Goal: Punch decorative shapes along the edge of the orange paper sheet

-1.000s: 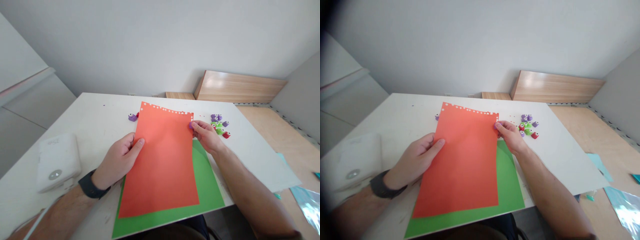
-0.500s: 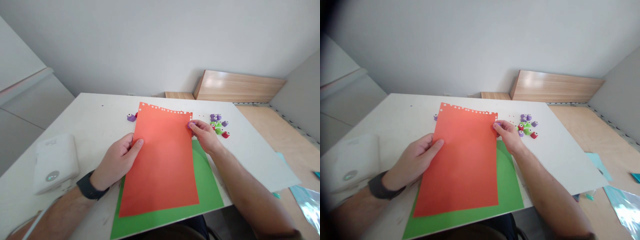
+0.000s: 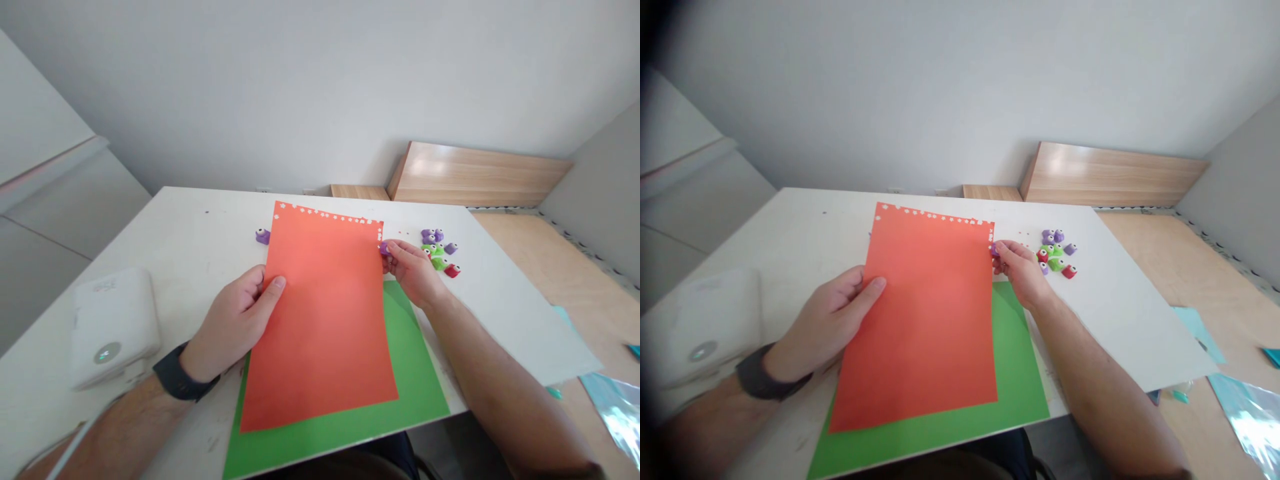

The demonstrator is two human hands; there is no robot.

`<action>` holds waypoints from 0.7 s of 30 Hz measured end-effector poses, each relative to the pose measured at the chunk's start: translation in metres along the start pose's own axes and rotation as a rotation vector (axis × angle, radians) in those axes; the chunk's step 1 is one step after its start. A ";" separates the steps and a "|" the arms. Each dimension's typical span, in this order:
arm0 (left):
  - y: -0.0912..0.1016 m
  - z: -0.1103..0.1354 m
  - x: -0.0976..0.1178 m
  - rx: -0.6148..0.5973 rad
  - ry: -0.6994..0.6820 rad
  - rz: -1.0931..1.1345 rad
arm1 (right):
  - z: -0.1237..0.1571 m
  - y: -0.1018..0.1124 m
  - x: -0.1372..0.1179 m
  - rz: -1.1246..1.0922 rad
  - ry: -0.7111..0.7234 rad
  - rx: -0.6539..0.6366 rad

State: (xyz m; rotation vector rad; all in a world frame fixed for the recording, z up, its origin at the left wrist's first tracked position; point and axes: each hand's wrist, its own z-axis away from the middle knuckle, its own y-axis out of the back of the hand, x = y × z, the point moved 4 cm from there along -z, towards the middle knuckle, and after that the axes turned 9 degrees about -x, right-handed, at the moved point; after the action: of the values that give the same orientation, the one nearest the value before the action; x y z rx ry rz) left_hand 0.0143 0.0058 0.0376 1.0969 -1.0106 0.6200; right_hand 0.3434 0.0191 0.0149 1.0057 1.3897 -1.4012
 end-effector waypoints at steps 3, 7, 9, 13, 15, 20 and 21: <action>-0.001 0.000 -0.004 -0.035 -0.012 0.042 | 0.000 0.001 0.000 -0.008 0.003 0.001; 0.000 0.000 -0.006 -0.031 -0.007 0.049 | 0.000 0.001 -0.001 0.002 0.011 -0.013; 0.000 0.000 -0.006 -0.034 -0.001 0.056 | 0.000 0.001 -0.002 0.007 0.014 -0.022; 0.001 0.000 -0.004 -0.045 0.001 0.062 | 0.002 -0.001 -0.003 0.027 0.000 -0.021; 0.001 0.000 -0.004 -0.042 0.003 0.053 | 0.003 -0.002 -0.004 0.038 -0.010 -0.015; 0.001 0.000 -0.004 -0.034 0.015 0.023 | 0.004 -0.005 -0.006 0.043 -0.022 -0.012; 0.001 0.001 -0.003 -0.033 0.012 0.015 | 0.004 -0.005 -0.006 0.040 -0.020 -0.015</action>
State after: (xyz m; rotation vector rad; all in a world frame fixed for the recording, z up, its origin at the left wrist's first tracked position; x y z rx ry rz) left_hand 0.0119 0.0058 0.0353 1.0564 -1.0167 0.6192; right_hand 0.3402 0.0155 0.0220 1.0020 1.3568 -1.3658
